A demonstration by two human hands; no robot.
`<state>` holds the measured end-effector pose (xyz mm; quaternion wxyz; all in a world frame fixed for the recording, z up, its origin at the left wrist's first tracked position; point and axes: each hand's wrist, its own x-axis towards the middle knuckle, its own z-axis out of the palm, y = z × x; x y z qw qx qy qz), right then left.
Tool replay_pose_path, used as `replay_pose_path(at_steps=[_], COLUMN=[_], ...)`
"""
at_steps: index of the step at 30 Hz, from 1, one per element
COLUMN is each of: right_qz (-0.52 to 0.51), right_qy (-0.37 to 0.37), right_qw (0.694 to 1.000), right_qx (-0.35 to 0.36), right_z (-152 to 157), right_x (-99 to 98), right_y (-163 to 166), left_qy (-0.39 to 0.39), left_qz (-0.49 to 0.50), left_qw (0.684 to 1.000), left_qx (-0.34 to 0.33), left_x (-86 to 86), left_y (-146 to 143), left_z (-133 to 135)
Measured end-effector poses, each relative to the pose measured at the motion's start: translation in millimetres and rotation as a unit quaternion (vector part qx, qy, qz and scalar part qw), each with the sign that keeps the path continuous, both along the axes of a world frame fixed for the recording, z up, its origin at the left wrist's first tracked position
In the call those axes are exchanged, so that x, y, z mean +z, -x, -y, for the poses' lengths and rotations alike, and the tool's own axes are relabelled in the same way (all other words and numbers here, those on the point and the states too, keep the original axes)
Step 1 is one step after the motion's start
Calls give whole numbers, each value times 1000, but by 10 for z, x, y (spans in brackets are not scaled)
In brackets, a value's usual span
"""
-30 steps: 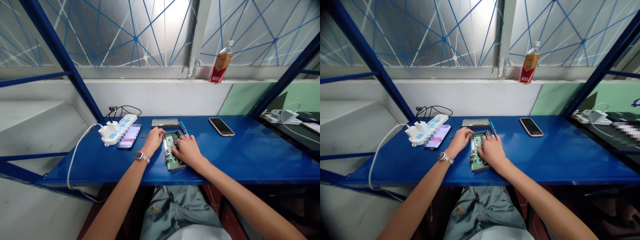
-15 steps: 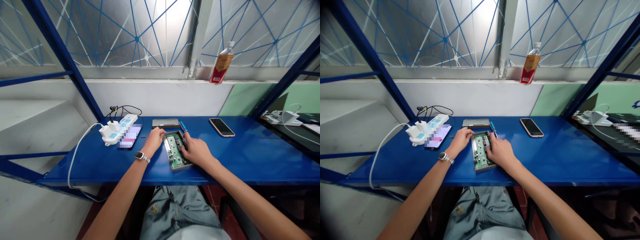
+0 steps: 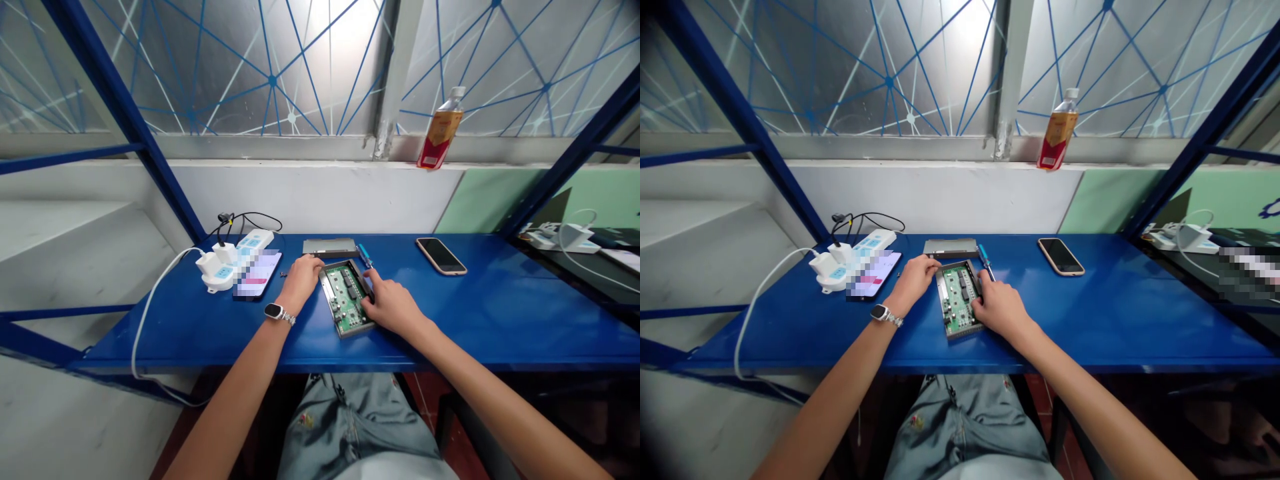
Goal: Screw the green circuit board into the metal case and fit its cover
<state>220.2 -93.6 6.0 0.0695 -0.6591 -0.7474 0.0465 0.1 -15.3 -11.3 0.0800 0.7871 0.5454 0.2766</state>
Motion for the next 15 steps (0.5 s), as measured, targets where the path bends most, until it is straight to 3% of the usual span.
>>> replay_pose_path(at_steps=[4, 7, 10, 15], right_qz=[-39, -36, -28, -32], right_qy=[-3, -8, -11, -12], right_qw=[999, 999, 999, 999], right_qx=[19, 20, 17, 18], right_z=[-13, -25, -38, -72], right_x=[-34, -26, -12, -31], right_y=[16, 51, 79, 103], left_qy=[-10, -43, -17, 36], left_qz=[-3, -67, -103, -134], left_qw=[1000, 994, 987, 980], left_qx=[26, 73, 121, 146], left_x=[46, 112, 147, 125], left_y=[107, 275, 465, 624], left_z=[-11, -1, -4, -34])
